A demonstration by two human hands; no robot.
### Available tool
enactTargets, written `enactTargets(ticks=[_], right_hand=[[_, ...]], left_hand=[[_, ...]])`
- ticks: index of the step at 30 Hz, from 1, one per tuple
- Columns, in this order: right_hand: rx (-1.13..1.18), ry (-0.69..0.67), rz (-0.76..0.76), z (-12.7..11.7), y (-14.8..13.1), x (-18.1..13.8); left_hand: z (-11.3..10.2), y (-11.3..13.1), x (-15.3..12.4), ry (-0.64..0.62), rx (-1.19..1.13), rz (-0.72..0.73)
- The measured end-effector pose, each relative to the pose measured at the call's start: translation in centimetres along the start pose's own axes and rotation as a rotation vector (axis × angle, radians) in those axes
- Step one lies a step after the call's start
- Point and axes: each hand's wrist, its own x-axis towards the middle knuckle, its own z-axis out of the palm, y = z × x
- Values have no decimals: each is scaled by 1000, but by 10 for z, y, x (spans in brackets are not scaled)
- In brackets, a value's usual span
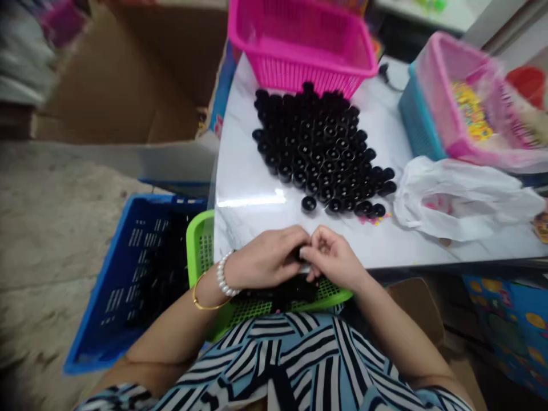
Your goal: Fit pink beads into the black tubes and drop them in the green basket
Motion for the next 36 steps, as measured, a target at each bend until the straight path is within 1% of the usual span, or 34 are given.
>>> enactTargets(ticks=[1, 2, 3, 4, 5, 6, 7, 8, 9, 11, 12, 13, 14, 15, 17, 19, 21, 24, 26, 27, 28, 30, 32, 33, 34, 36], right_hand=[[-24, 17, -26, -6, 3, -6], [-65, 98, -73, -16, 7, -13], [-125, 245, -144, -29, 10, -19], [-201, 440, -234, -44, 13, -25], [-305, 652, -334, -60, 16, -29], [-451, 865, -435, -77, 18, -32], [-629, 1030, -513, -93, 20, -33], [-809, 1094, -555, -107, 23, -33], [-949, 1106, -588, -118, 27, -31], [-1149, 1044, -637, -133, 35, -27], [-1208, 1013, -666, -136, 39, -25], [-1260, 995, -698, -137, 43, -24], [-1309, 988, -728, -137, 47, -25], [-1360, 982, -751, -136, 49, -27], [-1469, 942, -766, -132, 51, -37], [-1573, 846, -749, -128, 50, -53], [-1626, 687, -713, -124, 48, -71], [-1610, 455, -680, -120, 47, -90], [-1525, 351, -737, -114, 48, -92], [-1443, 302, -773, -109, 47, -90], [-1338, 254, -790, -102, 44, -87], [-1099, 166, -756, -86, 35, -78], [-898, 131, -655, -69, 23, -69], [-825, 153, -609, -61, 16, -65], [-768, 199, -576, -54, 11, -60], [-709, 321, -546, -43, 3, -52]], left_hand=[[-4, 0, -1, -110, 20, 85], [-7, -1, -3, -206, 35, 155], [-10, -1, -4, -283, 46, 211], [-12, -1, -5, -330, 48, 247], [-13, -1, -5, -345, 37, 260], [-13, -1, -5, -329, 10, 245], [-11, -1, -5, -278, -31, 199], [-8, -2, -3, -184, -76, 120], [-5, -3, -1, -43, -108, 16], [2, -5, 5, 306, -102, -201], [4, -6, 9, 459, -69, -273], [6, -8, 12, 566, -32, -311], [7, -9, 16, 620, 1, -326], [6, -9, 19, 625, 30, -330], [5, -9, 25, 561, 82, -341], [3, -6, 31, 490, 136, -372], [3, -4, 36, 450, 173, -416], [5, -2, 40, 426, 189, -468], [7, -3, 38, 428, 179, -454], [8, -3, 36, 421, 168, -419], [9, -3, 34, 398, 154, -362], [10, -3, 30, 287, 117, -199], [11, -3, 29, 148, 96, -41], [12, -3, 29, 93, 99, 9], [12, -3, 29, 58, 108, 38], [13, -3, 31, 38, 134, 46]])
